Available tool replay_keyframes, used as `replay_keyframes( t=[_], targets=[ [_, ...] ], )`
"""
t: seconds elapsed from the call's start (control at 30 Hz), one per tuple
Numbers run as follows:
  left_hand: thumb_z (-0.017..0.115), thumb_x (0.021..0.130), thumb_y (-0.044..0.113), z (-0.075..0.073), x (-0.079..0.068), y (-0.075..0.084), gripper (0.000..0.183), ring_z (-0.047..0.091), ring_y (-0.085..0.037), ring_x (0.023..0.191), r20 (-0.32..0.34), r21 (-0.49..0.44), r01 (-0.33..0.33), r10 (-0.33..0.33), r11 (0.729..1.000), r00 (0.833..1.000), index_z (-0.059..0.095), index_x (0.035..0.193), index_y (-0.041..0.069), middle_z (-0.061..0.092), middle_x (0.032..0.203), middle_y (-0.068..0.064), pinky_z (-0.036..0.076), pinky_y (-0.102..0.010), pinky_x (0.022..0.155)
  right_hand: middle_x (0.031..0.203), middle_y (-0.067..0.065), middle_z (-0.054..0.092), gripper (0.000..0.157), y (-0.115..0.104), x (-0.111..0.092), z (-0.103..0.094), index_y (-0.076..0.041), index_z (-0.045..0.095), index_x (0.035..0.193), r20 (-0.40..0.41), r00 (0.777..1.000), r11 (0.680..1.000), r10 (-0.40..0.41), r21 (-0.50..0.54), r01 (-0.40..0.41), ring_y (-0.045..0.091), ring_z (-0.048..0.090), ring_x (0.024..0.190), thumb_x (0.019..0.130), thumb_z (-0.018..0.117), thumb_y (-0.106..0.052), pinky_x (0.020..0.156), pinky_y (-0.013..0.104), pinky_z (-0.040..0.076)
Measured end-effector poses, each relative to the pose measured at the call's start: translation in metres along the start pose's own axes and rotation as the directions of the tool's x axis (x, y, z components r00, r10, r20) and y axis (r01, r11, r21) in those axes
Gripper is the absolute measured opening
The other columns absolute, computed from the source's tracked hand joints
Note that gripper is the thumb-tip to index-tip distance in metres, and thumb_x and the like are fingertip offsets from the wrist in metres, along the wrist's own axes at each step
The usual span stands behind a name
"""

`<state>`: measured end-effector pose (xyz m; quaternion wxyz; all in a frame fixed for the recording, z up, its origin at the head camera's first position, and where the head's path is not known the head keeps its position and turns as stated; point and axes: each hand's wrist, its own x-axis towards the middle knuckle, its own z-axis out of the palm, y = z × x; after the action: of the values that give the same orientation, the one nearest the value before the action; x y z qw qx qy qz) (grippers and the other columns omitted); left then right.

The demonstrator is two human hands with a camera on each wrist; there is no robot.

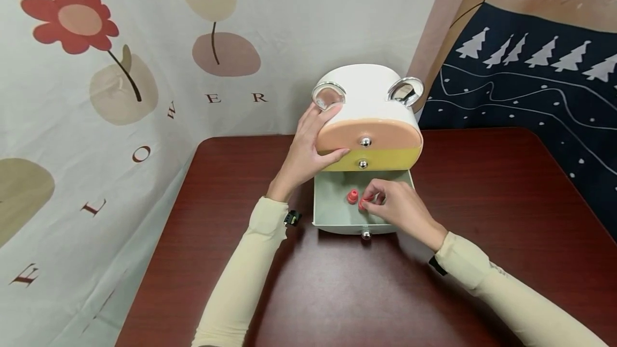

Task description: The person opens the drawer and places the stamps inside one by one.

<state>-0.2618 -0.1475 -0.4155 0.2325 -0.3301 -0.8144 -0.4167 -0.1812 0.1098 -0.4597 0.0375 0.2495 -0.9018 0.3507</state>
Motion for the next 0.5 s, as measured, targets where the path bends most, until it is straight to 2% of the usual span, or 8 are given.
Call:
replay_keyframes(
  t=[0.5],
  targets=[
    [0.094, 0.089, 0.025, -0.0001, -0.0010, 0.0028, 0.087, 0.017, -0.019, 0.163, 0.010, -0.009, 0.051, -0.051, 0.999, 0.999, 0.051, 0.163, 0.020, 0.049, 0.164, -0.007, 0.014, -0.044, 0.131, 0.080, -0.018, 0.074, 0.013, -0.0002, 0.0011, 0.0021, -0.023, 0.082, 0.087, 0.063, 0.998, 0.999, 0.026, -0.045, -0.023, 0.007, 0.074, 0.075, 0.089, 0.092, -0.014, 0.066, 0.034, 0.057]
  ],
)
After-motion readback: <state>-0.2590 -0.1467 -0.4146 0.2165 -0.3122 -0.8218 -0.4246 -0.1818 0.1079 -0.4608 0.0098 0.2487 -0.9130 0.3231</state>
